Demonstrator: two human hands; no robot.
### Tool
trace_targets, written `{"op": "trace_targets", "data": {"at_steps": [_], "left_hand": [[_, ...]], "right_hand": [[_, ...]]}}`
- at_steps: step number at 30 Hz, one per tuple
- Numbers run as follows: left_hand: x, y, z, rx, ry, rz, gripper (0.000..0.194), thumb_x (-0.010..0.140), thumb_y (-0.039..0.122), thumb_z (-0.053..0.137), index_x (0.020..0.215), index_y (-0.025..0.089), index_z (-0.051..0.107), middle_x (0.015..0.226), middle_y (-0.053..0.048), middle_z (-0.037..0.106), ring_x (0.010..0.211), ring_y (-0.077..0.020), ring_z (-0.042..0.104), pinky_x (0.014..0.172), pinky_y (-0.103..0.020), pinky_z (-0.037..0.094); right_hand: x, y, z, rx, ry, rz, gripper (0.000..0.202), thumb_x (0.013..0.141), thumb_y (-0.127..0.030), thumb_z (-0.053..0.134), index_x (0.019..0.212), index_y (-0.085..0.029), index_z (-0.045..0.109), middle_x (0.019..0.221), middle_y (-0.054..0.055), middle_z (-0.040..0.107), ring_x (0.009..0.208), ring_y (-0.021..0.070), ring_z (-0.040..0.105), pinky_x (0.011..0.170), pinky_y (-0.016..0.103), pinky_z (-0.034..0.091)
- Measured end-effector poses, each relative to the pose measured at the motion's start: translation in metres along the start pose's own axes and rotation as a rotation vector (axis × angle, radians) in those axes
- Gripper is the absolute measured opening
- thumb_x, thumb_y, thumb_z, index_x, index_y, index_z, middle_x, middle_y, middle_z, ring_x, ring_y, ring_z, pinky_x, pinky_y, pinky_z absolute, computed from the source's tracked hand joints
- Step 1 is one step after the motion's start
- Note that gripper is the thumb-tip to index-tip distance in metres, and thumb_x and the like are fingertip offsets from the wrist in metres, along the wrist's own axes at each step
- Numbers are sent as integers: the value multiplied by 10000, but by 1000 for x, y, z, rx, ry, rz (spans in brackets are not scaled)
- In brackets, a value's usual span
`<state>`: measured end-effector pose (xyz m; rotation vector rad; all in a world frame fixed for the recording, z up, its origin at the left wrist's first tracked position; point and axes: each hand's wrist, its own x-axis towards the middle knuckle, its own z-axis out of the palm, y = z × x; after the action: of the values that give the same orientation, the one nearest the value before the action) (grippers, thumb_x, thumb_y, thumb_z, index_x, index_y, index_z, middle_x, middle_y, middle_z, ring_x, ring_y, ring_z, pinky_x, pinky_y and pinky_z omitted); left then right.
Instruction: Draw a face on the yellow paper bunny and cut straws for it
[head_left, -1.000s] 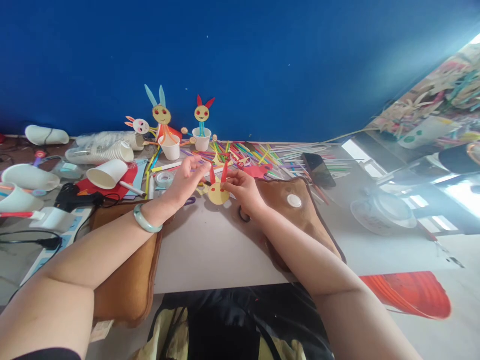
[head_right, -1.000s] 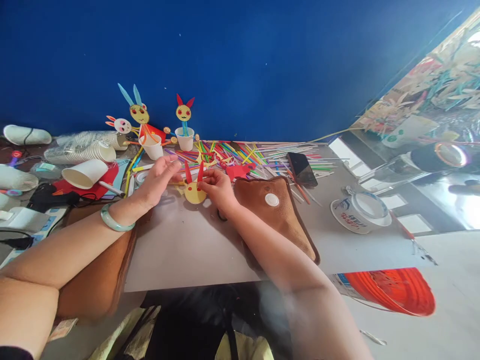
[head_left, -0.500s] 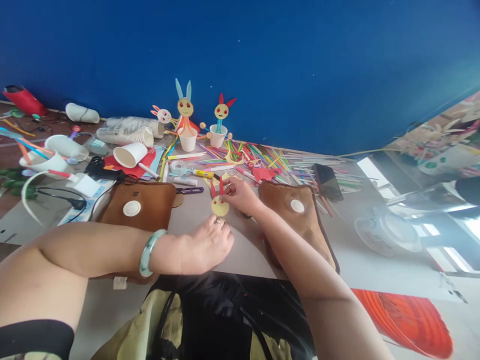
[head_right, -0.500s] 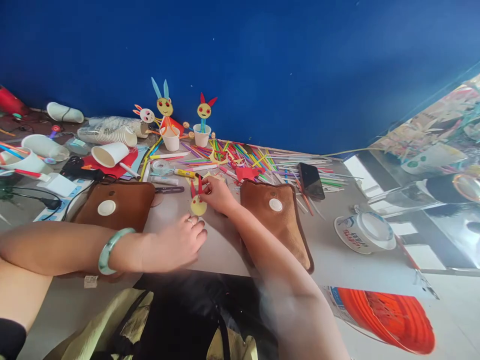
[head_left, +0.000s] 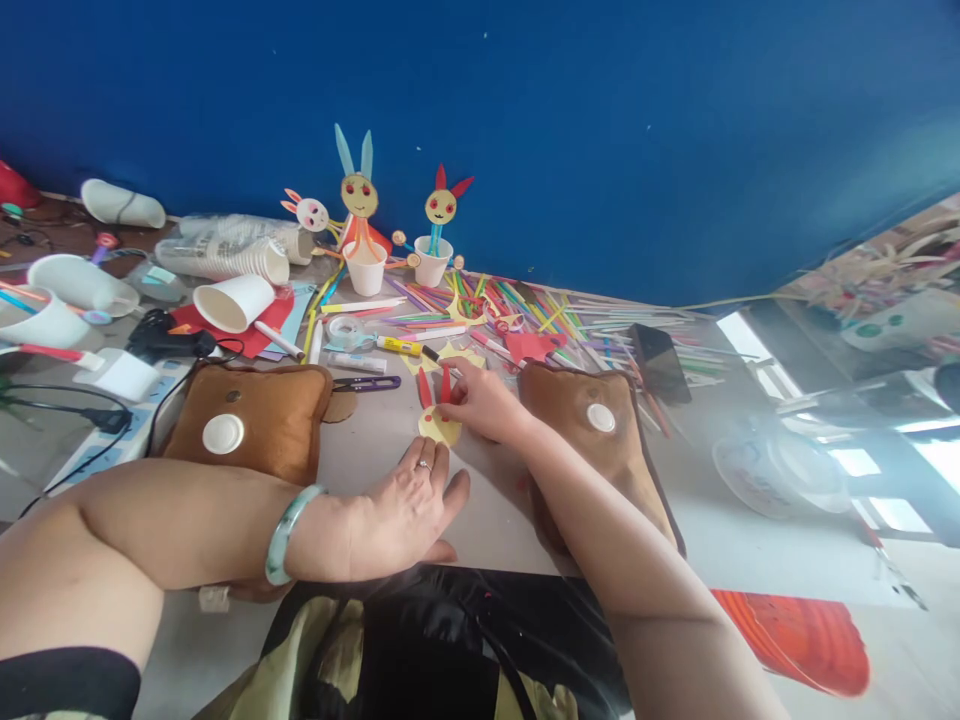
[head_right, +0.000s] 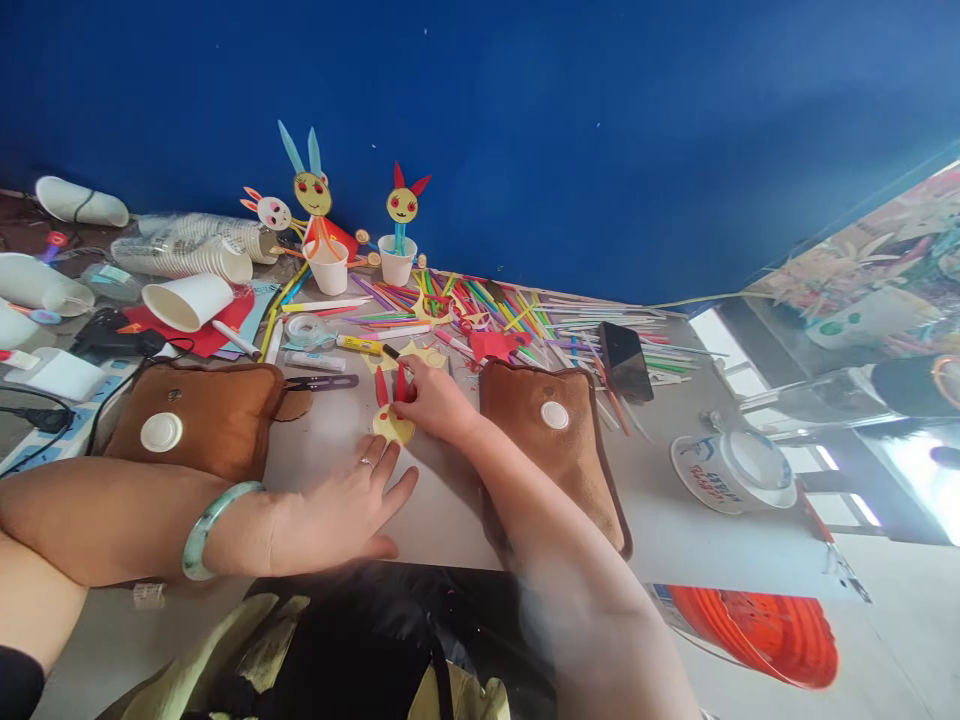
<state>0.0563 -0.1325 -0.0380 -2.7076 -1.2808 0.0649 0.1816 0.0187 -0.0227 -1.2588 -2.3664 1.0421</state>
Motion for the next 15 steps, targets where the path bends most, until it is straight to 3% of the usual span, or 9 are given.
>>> {"op": "trace_targets", "data": {"at_steps": [3, 6, 10, 15], "left_hand": [[4, -2, -5, 23, 1, 30, 857, 800, 716, 472, 1312, 29, 477, 1229, -337, 568, 1194, -435, 520, 993, -554, 320], [8, -5, -13, 41, -9, 53, 811, 815, 715, 446, 1265, 43, 510, 1138, -313, 622, 1106, -415, 572, 919, -517, 369], [10, -6, -18, 44, -31, 58, 781, 806, 710, 471, 1199, 40, 549, 1062, -314, 649, 1024, -406, 607, 846, -482, 395], [8, -4, -8, 48, 9, 54, 819, 805, 718, 461, 1225, 19, 537, 1121, -359, 622, 1058, -432, 599, 866, -507, 384]], "right_hand": [[4, 3, -6, -136, 171, 8, 332, 792, -355, 665, 1083, -201, 626, 669, -1, 663, 638, 179, 598, 617, 283, 401], [11, 11, -9, -334, 329, -1, 206, 858, -326, 584, 995, -192, 657, 786, 53, 690, 744, 213, 617, 663, 305, 401], [23, 23, -6, -448, 297, -41, 151, 839, -314, 617, 852, -181, 686, 883, 99, 682, 853, 245, 609, 708, 322, 407], [34, 24, -6, -379, 232, 19, 216, 854, -393, 612, 815, -193, 684, 790, 51, 671, 762, 198, 599, 670, 291, 395]]}}
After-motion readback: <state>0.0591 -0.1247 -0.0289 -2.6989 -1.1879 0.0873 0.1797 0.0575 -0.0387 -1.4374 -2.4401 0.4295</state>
